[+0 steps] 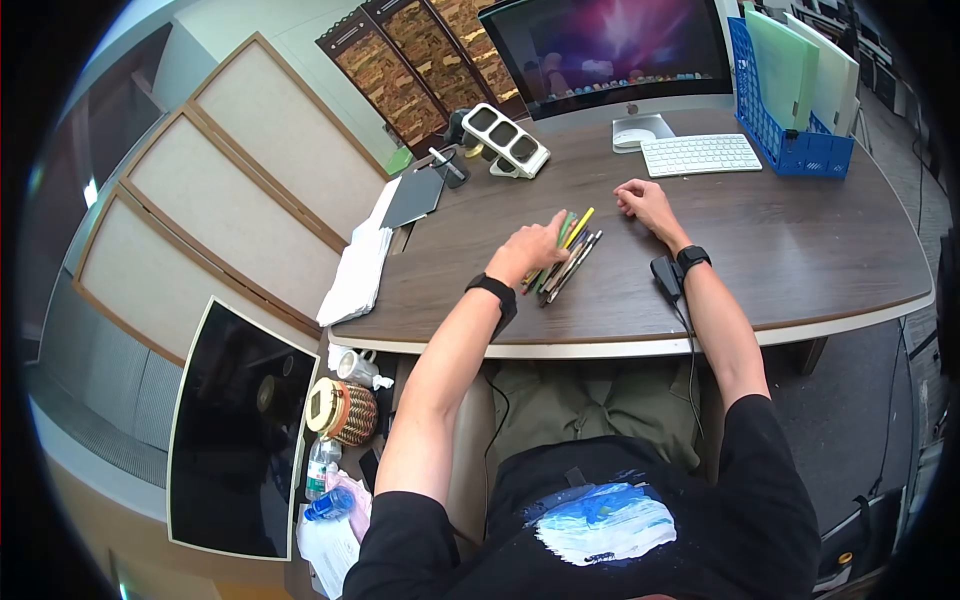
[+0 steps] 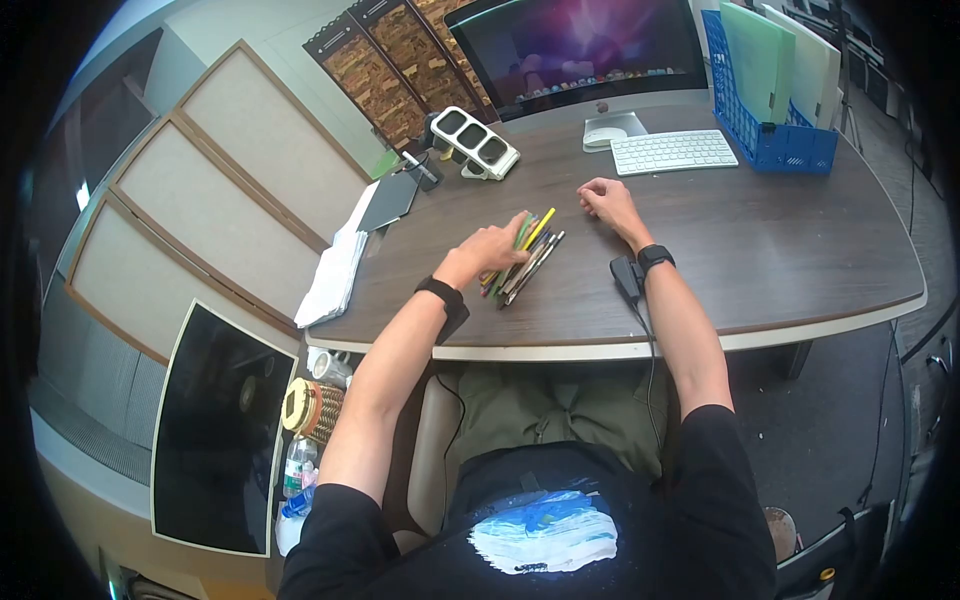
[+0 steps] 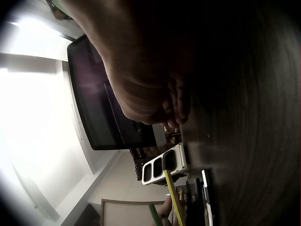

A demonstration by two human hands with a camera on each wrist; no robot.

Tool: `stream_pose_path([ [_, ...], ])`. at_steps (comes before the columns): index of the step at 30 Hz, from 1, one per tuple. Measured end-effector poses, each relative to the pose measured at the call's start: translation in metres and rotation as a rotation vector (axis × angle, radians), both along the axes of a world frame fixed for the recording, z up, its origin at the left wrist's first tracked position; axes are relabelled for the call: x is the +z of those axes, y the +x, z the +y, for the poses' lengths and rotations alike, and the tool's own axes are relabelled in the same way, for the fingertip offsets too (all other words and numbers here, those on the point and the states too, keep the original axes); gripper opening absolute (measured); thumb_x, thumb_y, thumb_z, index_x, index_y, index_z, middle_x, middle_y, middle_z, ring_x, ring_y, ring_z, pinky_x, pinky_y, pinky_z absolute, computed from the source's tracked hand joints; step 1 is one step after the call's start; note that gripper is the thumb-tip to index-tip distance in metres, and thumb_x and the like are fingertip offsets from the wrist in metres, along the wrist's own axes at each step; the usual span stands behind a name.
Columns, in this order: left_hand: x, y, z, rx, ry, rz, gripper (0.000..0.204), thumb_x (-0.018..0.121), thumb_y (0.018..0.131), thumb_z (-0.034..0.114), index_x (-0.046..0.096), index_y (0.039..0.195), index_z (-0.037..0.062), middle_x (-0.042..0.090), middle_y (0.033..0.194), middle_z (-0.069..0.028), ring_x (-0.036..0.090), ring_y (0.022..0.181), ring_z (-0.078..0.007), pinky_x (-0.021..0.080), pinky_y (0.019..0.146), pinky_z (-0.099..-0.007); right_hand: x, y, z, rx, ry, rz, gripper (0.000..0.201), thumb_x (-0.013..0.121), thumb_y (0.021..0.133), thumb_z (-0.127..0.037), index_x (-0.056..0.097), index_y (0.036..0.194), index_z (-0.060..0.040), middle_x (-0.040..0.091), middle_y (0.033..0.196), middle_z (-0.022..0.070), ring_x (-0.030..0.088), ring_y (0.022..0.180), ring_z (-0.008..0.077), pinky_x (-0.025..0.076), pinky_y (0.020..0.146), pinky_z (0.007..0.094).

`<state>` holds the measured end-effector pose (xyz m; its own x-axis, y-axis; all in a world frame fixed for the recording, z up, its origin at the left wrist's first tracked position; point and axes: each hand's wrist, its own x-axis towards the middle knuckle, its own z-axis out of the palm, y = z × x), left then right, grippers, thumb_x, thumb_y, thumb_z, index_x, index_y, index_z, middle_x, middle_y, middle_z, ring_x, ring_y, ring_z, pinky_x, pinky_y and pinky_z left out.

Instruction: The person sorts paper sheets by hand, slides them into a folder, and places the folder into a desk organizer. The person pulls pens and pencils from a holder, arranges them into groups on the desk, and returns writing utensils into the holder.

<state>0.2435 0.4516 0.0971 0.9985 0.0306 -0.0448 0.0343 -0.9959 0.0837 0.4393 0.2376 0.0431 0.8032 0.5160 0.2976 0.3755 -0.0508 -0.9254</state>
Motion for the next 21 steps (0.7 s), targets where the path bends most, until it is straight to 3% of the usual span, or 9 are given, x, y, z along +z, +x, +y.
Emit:
stream_pose_path([
  [3,0.006,0.004,0.013,0.044,-0.075,-0.035,0.104,0.081,0.088,0.055,0.031,0.164,0.0055,0.069,0.123,-0.0369,0.071,0.113,-0.0489,0.059,0.098,-0.0503,0.000,0.001,-0.001,0.004,0.014,-0.004,0.025,0.067,0.101,-0.019,0.077,0.112,0.0016,0.077,0.089,0.0068,0.071,0.078,0.0118,0.059,0.074,0.0284],
  [5,0.018,0.007,0.020,0.147,-0.206,0.113,0.101,0.085,0.086,0.053,0.041,0.160,0.0016,0.071,0.121,-0.0341,0.075,0.107,-0.0418,0.062,0.091,-0.0459,0.002,-0.001,-0.001,-0.008,-0.004,0.003,0.025,0.067,0.100,-0.019,0.077,0.112,0.0013,0.077,0.088,0.0065,0.071,0.078,0.0116,0.059,0.074,0.0284],
  [7,0.031,0.001,0.022,0.225,-0.283,0.166,0.092,0.087,0.083,0.055,0.055,0.151,0.0015,0.073,0.125,-0.0266,0.074,0.112,-0.0391,0.061,0.096,-0.0445,0.003,-0.002,-0.001,-0.011,-0.003,0.007,0.025,0.067,0.100,-0.019,0.077,0.112,0.0012,0.077,0.088,0.0064,0.071,0.078,0.0116,0.059,0.074,0.0284],
  [10,0.034,-0.008,0.024,0.272,-0.440,0.141,0.068,0.084,0.091,0.041,0.065,0.142,0.0013,0.077,0.113,-0.0226,0.079,0.088,-0.0292,0.065,0.075,-0.0381,0.000,0.002,0.000,-0.011,-0.006,0.008,0.026,0.067,0.100,-0.019,0.077,0.112,0.0010,0.077,0.088,0.0064,0.071,0.078,0.0116,0.059,0.074,0.0283],
  [15,0.012,0.003,0.051,0.192,-0.389,0.105,0.067,0.069,0.100,0.049,0.062,0.147,0.0013,0.076,0.117,-0.0263,0.077,0.101,-0.0340,0.063,0.088,-0.0442,0.001,0.000,-0.001,0.002,-0.010,0.002,0.023,0.066,0.102,-0.017,0.076,0.112,0.0020,0.074,0.088,0.0050,0.068,0.077,0.0101,0.057,0.072,0.0265],
  [16,0.003,0.008,0.055,0.151,-0.360,0.110,0.070,0.062,0.103,0.054,0.061,0.148,0.0002,0.075,0.120,-0.0284,0.075,0.110,-0.0361,0.061,0.096,-0.0471,0.002,-0.002,-0.001,-0.001,-0.010,0.003,0.023,0.066,0.102,-0.017,0.076,0.112,0.0019,0.074,0.088,0.0050,0.067,0.077,0.0101,0.057,0.072,0.0264],
  [17,-0.012,0.016,0.059,0.153,-0.324,0.095,0.098,0.060,0.095,0.073,0.047,0.159,-0.0003,0.065,0.139,-0.0328,0.064,0.132,-0.0408,0.051,0.111,-0.0506,0.004,-0.003,-0.001,-0.003,-0.011,0.002,0.024,0.066,0.102,-0.017,0.076,0.112,0.0018,0.074,0.088,0.0050,0.067,0.076,0.0101,0.057,0.072,0.0263],
  [19,0.008,-0.004,0.009,0.335,-0.350,0.142,0.130,0.069,0.078,0.086,0.027,0.168,0.0017,0.047,0.157,-0.0358,0.051,0.145,-0.0459,0.045,0.118,-0.0517,0.002,-0.001,0.000,-0.002,-0.009,-0.004,0.024,0.066,0.102,-0.017,0.076,0.112,0.0017,0.074,0.088,0.0051,0.067,0.076,0.0101,0.056,0.072,0.0263],
  [21,0.000,-0.007,-0.005,0.289,-0.268,0.177,0.142,0.073,0.071,0.087,0.019,0.170,0.0020,0.044,0.157,-0.0382,0.050,0.145,-0.0474,0.044,0.120,-0.0516,0.001,-0.001,0.000,-0.001,-0.013,-0.008,0.024,0.066,0.102,-0.018,0.076,0.112,0.0016,0.074,0.088,0.0051,0.067,0.076,0.0101,0.056,0.072,0.0263],
])
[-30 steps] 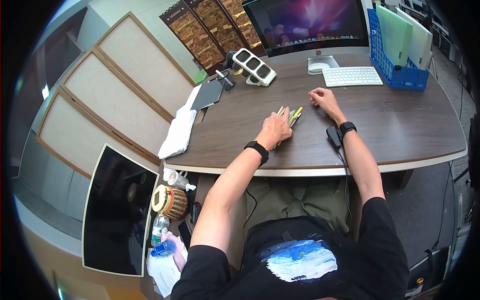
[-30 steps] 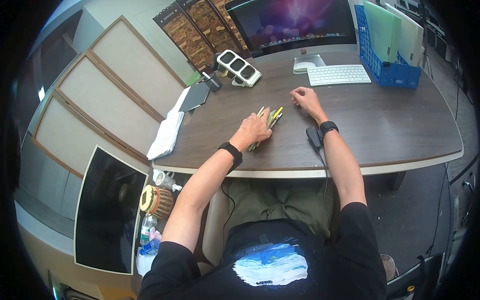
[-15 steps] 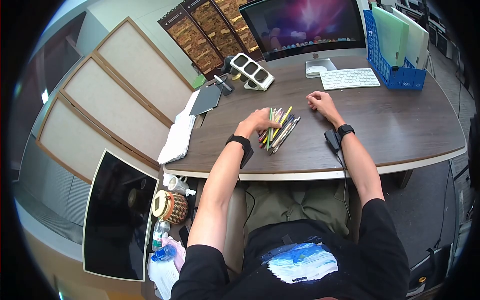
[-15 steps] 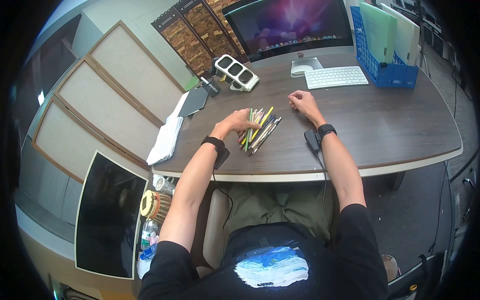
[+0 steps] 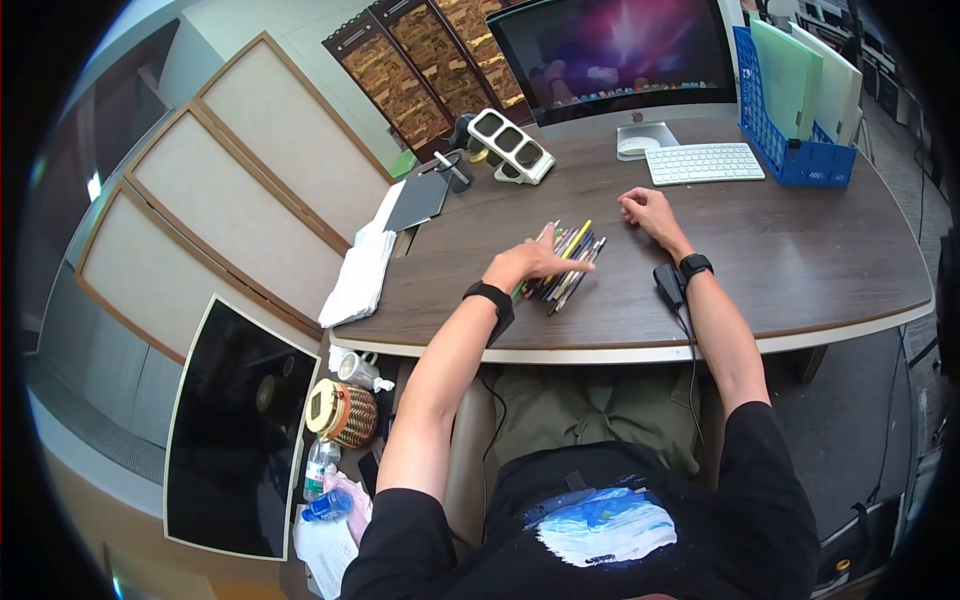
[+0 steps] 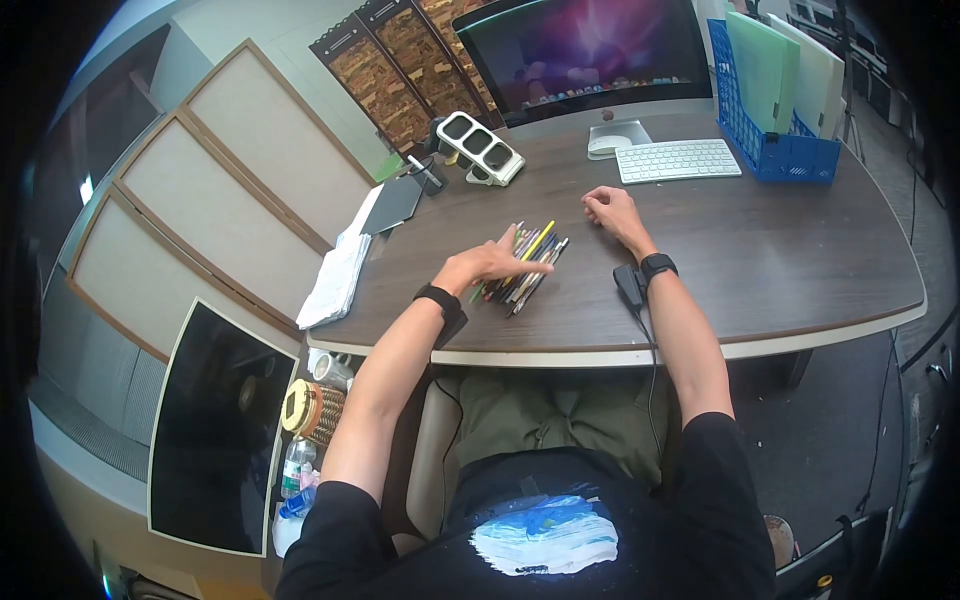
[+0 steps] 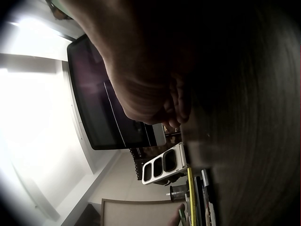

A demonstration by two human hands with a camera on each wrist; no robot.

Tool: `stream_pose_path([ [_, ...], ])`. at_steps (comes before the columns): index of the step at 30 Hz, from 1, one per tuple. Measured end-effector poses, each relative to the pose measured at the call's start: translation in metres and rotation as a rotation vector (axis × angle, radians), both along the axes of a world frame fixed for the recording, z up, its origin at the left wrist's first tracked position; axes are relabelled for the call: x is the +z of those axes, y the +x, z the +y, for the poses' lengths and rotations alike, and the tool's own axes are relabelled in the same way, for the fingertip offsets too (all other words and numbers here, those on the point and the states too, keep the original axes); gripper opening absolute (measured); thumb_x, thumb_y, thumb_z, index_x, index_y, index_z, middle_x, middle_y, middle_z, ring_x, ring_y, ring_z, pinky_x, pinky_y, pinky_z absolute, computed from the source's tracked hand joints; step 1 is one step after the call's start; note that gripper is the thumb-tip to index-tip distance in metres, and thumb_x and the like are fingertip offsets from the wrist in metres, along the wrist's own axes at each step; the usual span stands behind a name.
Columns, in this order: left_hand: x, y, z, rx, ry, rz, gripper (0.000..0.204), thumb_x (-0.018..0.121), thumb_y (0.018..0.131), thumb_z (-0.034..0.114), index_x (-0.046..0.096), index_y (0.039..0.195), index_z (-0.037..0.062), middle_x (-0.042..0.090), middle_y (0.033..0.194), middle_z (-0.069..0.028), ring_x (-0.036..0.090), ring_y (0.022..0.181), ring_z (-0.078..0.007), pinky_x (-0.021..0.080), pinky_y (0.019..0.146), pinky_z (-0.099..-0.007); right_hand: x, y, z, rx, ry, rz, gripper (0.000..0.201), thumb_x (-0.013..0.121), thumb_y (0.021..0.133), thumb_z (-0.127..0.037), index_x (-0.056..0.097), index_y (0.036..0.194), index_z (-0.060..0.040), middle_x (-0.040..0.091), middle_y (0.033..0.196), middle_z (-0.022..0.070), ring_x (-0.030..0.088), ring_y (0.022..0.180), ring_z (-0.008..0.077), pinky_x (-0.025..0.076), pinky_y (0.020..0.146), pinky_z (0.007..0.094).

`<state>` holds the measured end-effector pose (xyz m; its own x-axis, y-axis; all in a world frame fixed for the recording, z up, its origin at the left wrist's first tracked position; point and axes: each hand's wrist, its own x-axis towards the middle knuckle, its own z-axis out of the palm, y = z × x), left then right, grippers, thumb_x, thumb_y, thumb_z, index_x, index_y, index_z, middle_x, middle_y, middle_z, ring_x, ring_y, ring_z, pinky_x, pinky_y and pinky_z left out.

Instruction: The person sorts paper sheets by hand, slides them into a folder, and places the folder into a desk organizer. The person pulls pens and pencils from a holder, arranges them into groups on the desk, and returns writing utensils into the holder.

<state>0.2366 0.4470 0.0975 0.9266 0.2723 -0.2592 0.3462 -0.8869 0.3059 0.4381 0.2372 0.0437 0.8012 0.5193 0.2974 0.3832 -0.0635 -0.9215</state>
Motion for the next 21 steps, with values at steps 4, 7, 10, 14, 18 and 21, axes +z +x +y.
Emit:
stream_pose_path([
  [4,0.007,-0.005,-0.011,-0.074,0.036,0.074,0.154,0.079,0.063,0.088,0.010,0.171,0.0020,0.042,0.155,-0.0435,0.049,0.145,-0.0502,0.043,0.121,-0.0507,0.001,0.001,0.000,-0.004,0.001,-0.003,0.023,0.067,0.102,-0.017,0.076,0.112,0.0013,0.074,0.088,0.0051,0.067,0.076,0.0100,0.056,0.072,0.0262],
  [7,0.003,0.001,-0.007,-0.134,0.097,0.035,0.143,0.079,0.070,0.078,0.013,0.170,0.0004,0.048,0.150,-0.0431,0.054,0.139,-0.0510,0.047,0.117,-0.0500,-0.004,0.005,0.001,0.001,0.006,-0.004,0.025,0.067,0.101,-0.018,0.077,0.112,0.0014,0.075,0.088,0.0061,0.069,0.077,0.0110,0.058,0.072,0.0275],
  [10,0.003,-0.001,-0.019,-0.166,0.162,0.001,0.135,0.079,0.074,0.068,0.014,0.169,-0.0038,0.054,0.142,-0.0437,0.059,0.132,-0.0508,0.051,0.113,-0.0483,-0.001,0.003,0.001,0.001,0.007,-0.004,0.024,0.067,0.101,-0.018,0.076,0.112,0.0014,0.075,0.088,0.0062,0.069,0.077,0.0111,0.058,0.072,0.0276],
  [14,-0.009,-0.001,-0.030,-0.193,0.275,-0.067,0.127,0.078,0.077,0.058,0.017,0.165,-0.0115,0.058,0.134,-0.0443,0.065,0.125,-0.0493,0.055,0.107,-0.0459,-0.001,0.002,0.000,0.002,-0.001,-0.004,0.022,0.066,0.102,-0.016,0.076,0.112,0.0015,0.074,0.089,0.0054,0.067,0.077,0.0103,0.057,0.072,0.0266],
  [18,-0.007,0.003,-0.028,-0.241,0.269,-0.068,0.115,0.081,0.078,0.051,0.029,0.159,-0.0117,0.062,0.132,-0.0413,0.067,0.121,-0.0504,0.057,0.104,-0.0484,-0.002,0.004,0.000,0.007,0.019,0.005,0.026,0.066,0.100,-0.019,0.077,0.112,0.0018,0.076,0.088,0.0067,0.071,0.078,0.0119,0.059,0.074,0.0282],
  [21,-0.009,0.003,-0.029,-0.220,0.295,-0.074,0.108,0.083,0.078,0.047,0.035,0.157,-0.0078,0.065,0.127,-0.0394,0.068,0.120,-0.0497,0.057,0.103,-0.0502,-0.001,0.003,0.001,0.003,0.005,-0.003,0.026,0.066,0.101,-0.019,0.077,0.112,0.0020,0.076,0.088,0.0065,0.071,0.078,0.0116,0.059,0.074,0.0281],
])
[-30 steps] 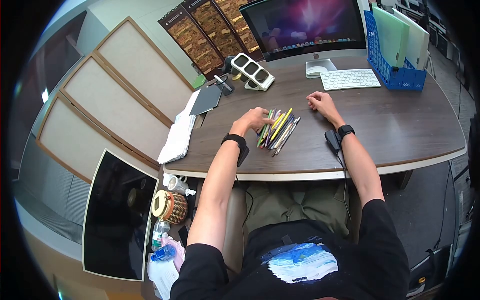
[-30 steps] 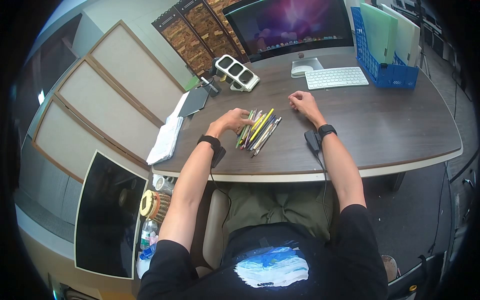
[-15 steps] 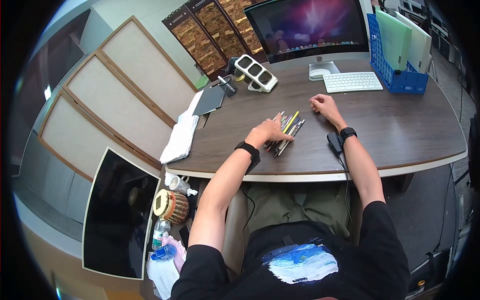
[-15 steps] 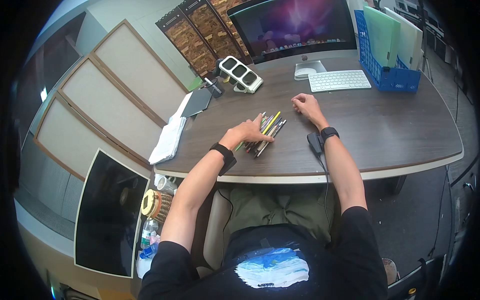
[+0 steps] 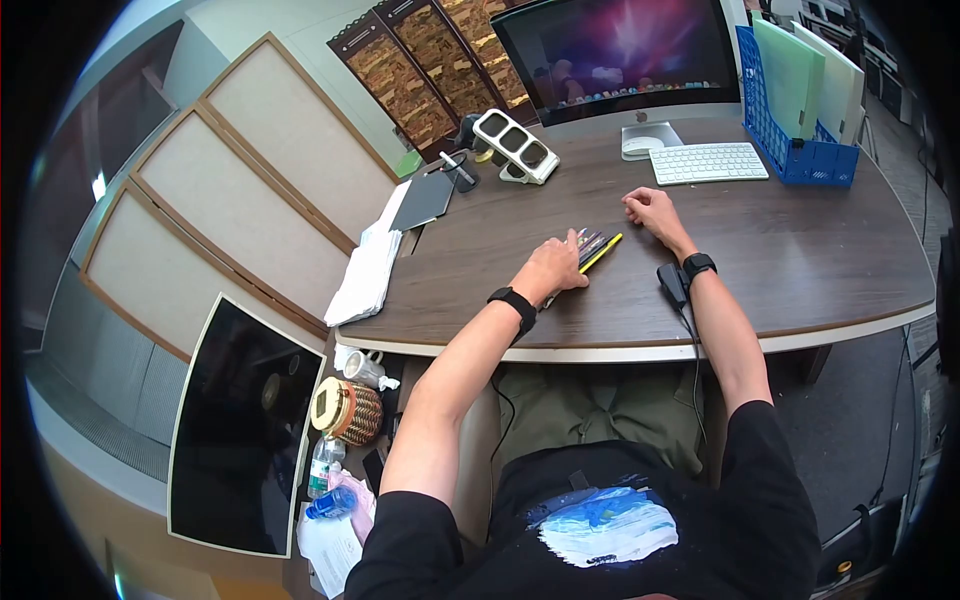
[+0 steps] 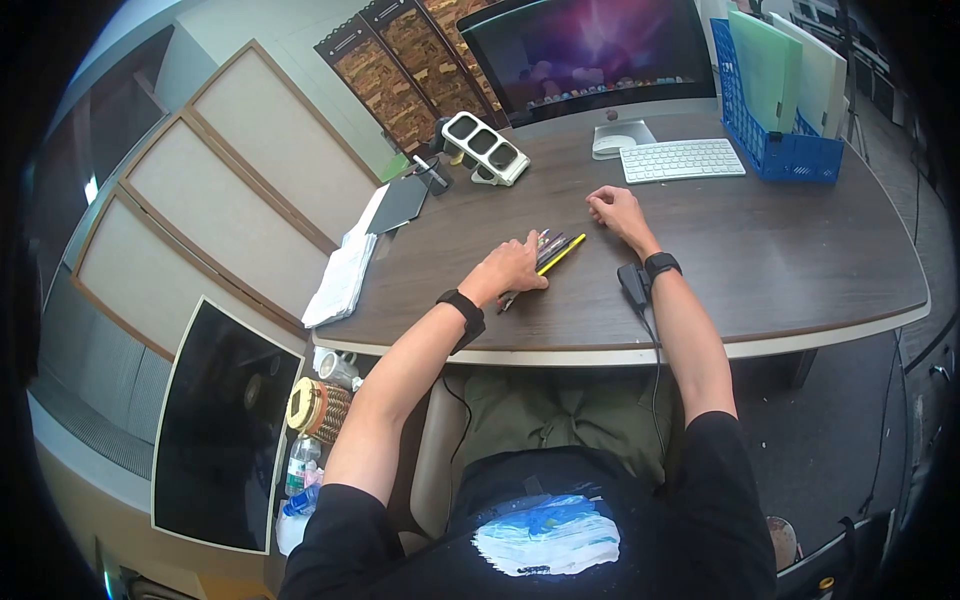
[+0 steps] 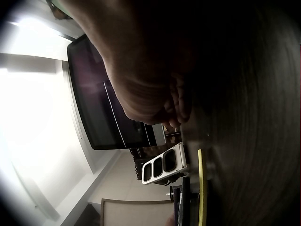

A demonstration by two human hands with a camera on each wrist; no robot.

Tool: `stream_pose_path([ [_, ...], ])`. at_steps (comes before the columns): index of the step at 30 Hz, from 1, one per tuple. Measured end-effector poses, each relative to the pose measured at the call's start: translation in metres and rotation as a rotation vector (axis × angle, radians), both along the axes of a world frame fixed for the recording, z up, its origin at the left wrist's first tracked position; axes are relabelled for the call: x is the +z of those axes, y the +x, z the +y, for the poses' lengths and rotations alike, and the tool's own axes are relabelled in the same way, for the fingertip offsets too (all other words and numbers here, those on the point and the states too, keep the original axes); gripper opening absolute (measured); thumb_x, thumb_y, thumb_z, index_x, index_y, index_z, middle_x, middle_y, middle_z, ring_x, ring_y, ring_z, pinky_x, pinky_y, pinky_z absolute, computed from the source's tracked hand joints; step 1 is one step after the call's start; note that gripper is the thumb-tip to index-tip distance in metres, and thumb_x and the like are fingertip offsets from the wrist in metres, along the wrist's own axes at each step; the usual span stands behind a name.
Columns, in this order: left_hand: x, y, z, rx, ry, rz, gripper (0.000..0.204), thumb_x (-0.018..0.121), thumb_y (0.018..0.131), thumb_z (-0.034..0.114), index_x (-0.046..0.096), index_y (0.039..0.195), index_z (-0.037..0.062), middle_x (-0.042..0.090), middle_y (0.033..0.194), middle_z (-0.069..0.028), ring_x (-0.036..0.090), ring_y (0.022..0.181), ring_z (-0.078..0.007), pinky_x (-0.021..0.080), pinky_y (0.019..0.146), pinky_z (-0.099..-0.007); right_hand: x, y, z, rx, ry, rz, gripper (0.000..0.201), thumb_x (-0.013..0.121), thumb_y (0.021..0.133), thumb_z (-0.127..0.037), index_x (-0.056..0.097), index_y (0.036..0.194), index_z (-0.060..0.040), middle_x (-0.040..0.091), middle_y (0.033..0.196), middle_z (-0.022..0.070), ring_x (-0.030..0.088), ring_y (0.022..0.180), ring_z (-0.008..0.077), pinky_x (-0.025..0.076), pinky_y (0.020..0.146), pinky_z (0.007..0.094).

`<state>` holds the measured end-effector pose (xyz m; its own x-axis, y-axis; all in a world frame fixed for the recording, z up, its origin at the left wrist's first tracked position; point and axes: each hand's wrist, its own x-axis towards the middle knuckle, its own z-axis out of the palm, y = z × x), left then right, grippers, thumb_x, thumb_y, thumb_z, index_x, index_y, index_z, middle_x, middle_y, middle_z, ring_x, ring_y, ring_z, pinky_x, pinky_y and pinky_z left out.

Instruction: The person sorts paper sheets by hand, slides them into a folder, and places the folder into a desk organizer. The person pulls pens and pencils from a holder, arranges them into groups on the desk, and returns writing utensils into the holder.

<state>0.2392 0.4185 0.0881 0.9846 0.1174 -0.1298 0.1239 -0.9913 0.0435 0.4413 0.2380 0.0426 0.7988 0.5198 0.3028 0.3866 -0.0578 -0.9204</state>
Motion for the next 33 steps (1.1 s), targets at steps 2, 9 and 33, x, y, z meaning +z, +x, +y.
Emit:
stream_pose_path([
  [2,0.001,0.001,0.001,0.020,-0.001,0.015,0.107,0.084,0.077,0.048,0.037,0.156,-0.0058,0.067,0.126,-0.0373,0.068,0.120,-0.0485,0.058,0.103,-0.0505,0.000,-0.001,-0.001,-0.004,-0.005,-0.008,0.026,0.066,0.101,-0.019,0.077,0.112,0.0021,0.077,0.088,0.0065,0.071,0.078,0.0114,0.059,0.074,0.0281],
  [9,0.033,0.014,0.021,0.290,-0.125,0.153,0.097,0.093,0.066,0.052,0.062,0.139,-0.0039,0.070,0.135,-0.0235,0.069,0.124,-0.0380,0.059,0.103,-0.0452,0.002,-0.003,-0.001,0.005,0.009,0.016,0.023,0.065,0.102,-0.016,0.076,0.112,0.0017,0.074,0.088,0.0060,0.068,0.076,0.0108,0.057,0.073,0.0271],
  [33,-0.012,0.009,0.040,0.350,-0.295,0.031,0.130,0.060,0.082,0.091,0.024,0.168,0.0011,0.039,0.161,-0.0375,0.043,0.148,-0.0553,0.039,0.120,-0.0579,0.002,-0.002,-0.001,-0.006,-0.022,-0.005,0.025,0.066,0.100,-0.019,0.077,0.111,0.0012,0.076,0.087,0.0060,0.071,0.078,0.0118,0.059,0.075,0.0282],
])
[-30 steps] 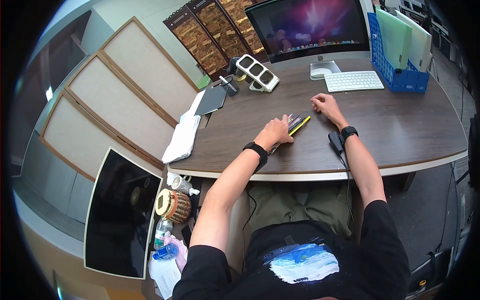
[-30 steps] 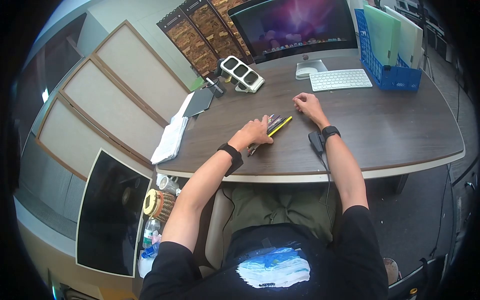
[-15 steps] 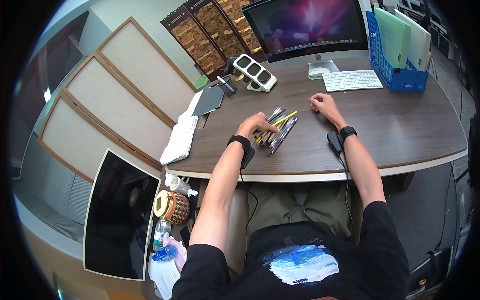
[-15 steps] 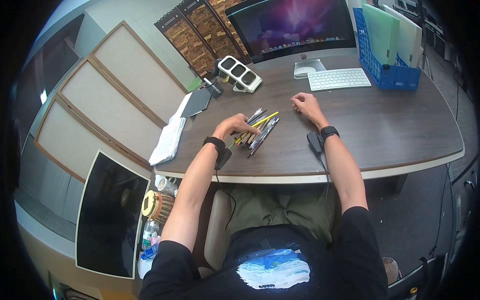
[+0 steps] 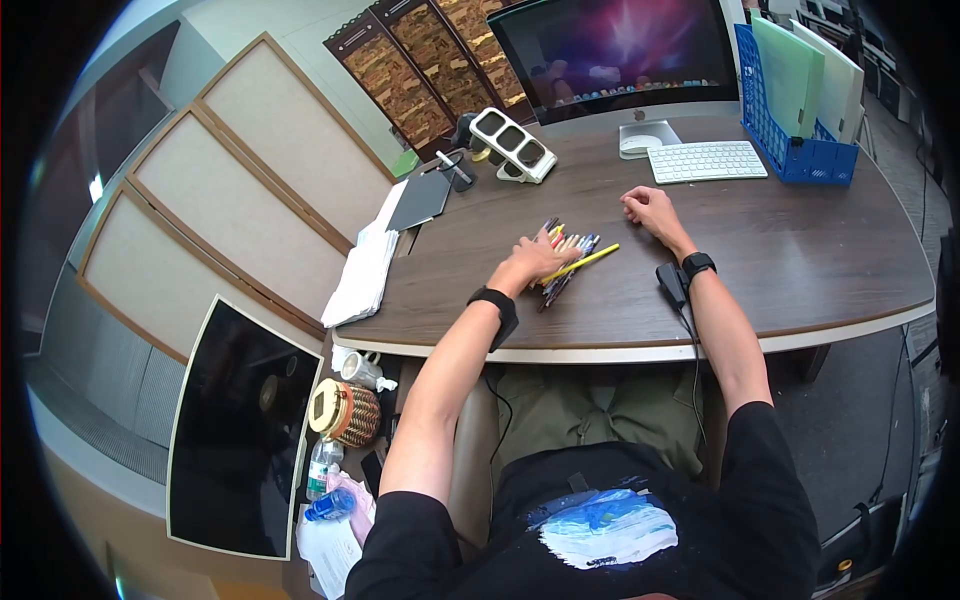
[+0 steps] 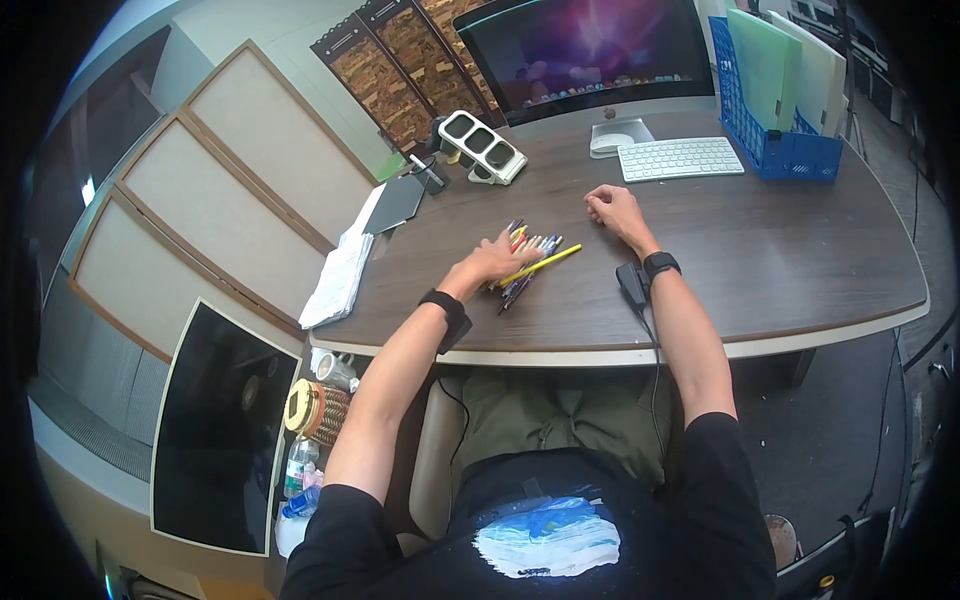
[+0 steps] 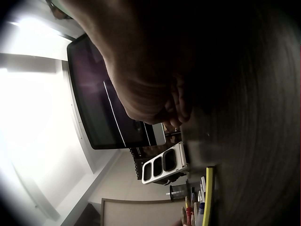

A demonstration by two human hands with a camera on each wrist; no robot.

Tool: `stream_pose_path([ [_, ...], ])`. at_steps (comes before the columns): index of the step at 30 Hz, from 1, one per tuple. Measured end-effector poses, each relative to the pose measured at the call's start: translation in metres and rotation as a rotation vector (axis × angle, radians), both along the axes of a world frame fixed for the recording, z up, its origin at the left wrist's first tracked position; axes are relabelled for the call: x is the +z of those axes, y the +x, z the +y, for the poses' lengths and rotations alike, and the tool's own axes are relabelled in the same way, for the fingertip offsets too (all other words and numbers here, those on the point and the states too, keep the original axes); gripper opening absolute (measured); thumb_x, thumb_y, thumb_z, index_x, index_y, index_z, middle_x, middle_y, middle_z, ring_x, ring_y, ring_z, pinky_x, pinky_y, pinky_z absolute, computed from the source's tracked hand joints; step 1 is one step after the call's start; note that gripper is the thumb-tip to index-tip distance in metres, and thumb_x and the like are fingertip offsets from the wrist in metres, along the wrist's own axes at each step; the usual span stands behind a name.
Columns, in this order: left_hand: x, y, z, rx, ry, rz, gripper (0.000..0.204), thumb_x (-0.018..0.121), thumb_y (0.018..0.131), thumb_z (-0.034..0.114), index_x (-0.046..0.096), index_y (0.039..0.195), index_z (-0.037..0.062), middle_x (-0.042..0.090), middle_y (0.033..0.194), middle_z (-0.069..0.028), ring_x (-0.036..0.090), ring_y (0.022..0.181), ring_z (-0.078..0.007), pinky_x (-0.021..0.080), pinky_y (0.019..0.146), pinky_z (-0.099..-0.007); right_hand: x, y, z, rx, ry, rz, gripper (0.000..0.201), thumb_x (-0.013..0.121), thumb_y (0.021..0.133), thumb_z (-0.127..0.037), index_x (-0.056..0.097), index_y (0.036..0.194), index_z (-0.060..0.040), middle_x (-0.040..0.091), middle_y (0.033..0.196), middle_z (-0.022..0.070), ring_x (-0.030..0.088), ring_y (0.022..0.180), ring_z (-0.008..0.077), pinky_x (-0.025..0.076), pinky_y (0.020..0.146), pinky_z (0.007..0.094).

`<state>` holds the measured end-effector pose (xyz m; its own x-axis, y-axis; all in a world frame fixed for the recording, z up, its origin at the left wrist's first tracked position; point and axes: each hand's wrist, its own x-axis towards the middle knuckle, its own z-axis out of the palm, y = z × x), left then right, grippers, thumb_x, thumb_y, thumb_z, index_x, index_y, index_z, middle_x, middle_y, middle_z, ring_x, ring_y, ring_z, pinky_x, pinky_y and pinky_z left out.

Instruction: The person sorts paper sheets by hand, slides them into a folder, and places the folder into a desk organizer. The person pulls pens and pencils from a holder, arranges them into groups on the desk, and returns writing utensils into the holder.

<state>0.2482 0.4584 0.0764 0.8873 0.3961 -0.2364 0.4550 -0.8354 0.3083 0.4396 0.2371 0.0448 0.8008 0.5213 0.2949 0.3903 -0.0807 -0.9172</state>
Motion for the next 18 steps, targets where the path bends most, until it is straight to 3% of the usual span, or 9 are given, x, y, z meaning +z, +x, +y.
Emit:
stream_pose_path([
  [1,-0.007,-0.002,-0.007,-0.004,-0.002,-0.020,0.131,0.053,0.083,0.095,0.015,0.171,0.0063,0.032,0.163,-0.0383,0.037,0.150,-0.0568,0.034,0.120,-0.0661,0.000,0.000,0.000,-0.004,-0.003,0.000,0.025,0.066,0.100,-0.019,0.077,0.111,0.0012,0.076,0.087,0.0060,0.071,0.078,0.0117,0.059,0.075,0.0282],
  [2,-0.010,-0.005,-0.017,-0.004,0.000,-0.021,0.131,0.053,0.083,0.095,0.015,0.171,0.0063,0.032,0.163,-0.0383,0.037,0.150,-0.0568,0.034,0.120,-0.0661,0.001,0.001,0.000,-0.010,-0.005,0.000,0.025,0.066,0.100,-0.019,0.077,0.111,0.0012,0.076,0.087,0.0060,0.071,0.078,0.0117,0.059,0.075,0.0283],
  [5,-0.015,-0.018,-0.040,0.012,0.120,-0.137,0.134,0.047,0.082,0.099,0.010,0.172,0.0071,0.036,0.157,-0.0395,0.038,0.148,-0.0567,0.028,0.109,-0.0843,0.001,-0.001,0.000,-0.004,0.001,-0.003,0.022,0.066,0.102,-0.017,0.076,0.111,0.0008,0.074,0.087,0.0047,0.067,0.076,0.0100,0.057,0.072,0.0266],
  [8,-0.015,-0.026,-0.055,-0.006,0.171,-0.163,0.132,0.051,0.082,0.097,0.013,0.171,0.0069,0.041,0.154,-0.0368,0.039,0.147,-0.0560,0.028,0.108,-0.0851,0.000,0.001,0.001,0.006,0.011,0.001,0.022,0.066,0.102,-0.016,0.076,0.111,0.0008,0.074,0.087,0.0044,0.067,0.076,0.0099,0.057,0.072,0.0263],
  [12,-0.011,-0.033,-0.058,-0.082,0.149,-0.169,0.142,0.055,0.073,0.101,0.014,0.172,0.0082,0.039,0.155,-0.0381,0.038,0.146,-0.0572,0.026,0.108,-0.0855,-0.005,0.006,0.002,0.007,0.033,0.008,0.024,0.067,0.100,-0.018,0.077,0.110,0.0009,0.076,0.086,0.0063,0.071,0.076,0.0120,0.059,0.074,0.0284],
  [16,0.000,-0.031,-0.058,-0.047,0.004,-0.111,0.146,0.055,0.072,0.102,0.006,0.173,0.0090,0.030,0.161,-0.0427,0.029,0.152,-0.0609,0.023,0.114,-0.0827,-0.004,0.004,0.002,0.007,0.029,0.005,0.024,0.067,0.100,-0.018,0.077,0.109,0.0011,0.076,0.086,0.0066,0.071,0.075,0.0120,0.059,0.073,0.0283],
  [18,0.013,-0.031,-0.065,-0.030,-0.071,-0.088,0.144,0.057,0.071,0.101,0.006,0.174,0.0147,0.025,0.163,-0.0434,0.026,0.153,-0.0624,0.021,0.114,-0.0841,-0.005,0.006,0.002,0.002,0.032,0.008,0.024,0.067,0.100,-0.018,0.077,0.109,0.0012,0.076,0.086,0.0067,0.071,0.075,0.0120,0.059,0.073,0.0283],
])
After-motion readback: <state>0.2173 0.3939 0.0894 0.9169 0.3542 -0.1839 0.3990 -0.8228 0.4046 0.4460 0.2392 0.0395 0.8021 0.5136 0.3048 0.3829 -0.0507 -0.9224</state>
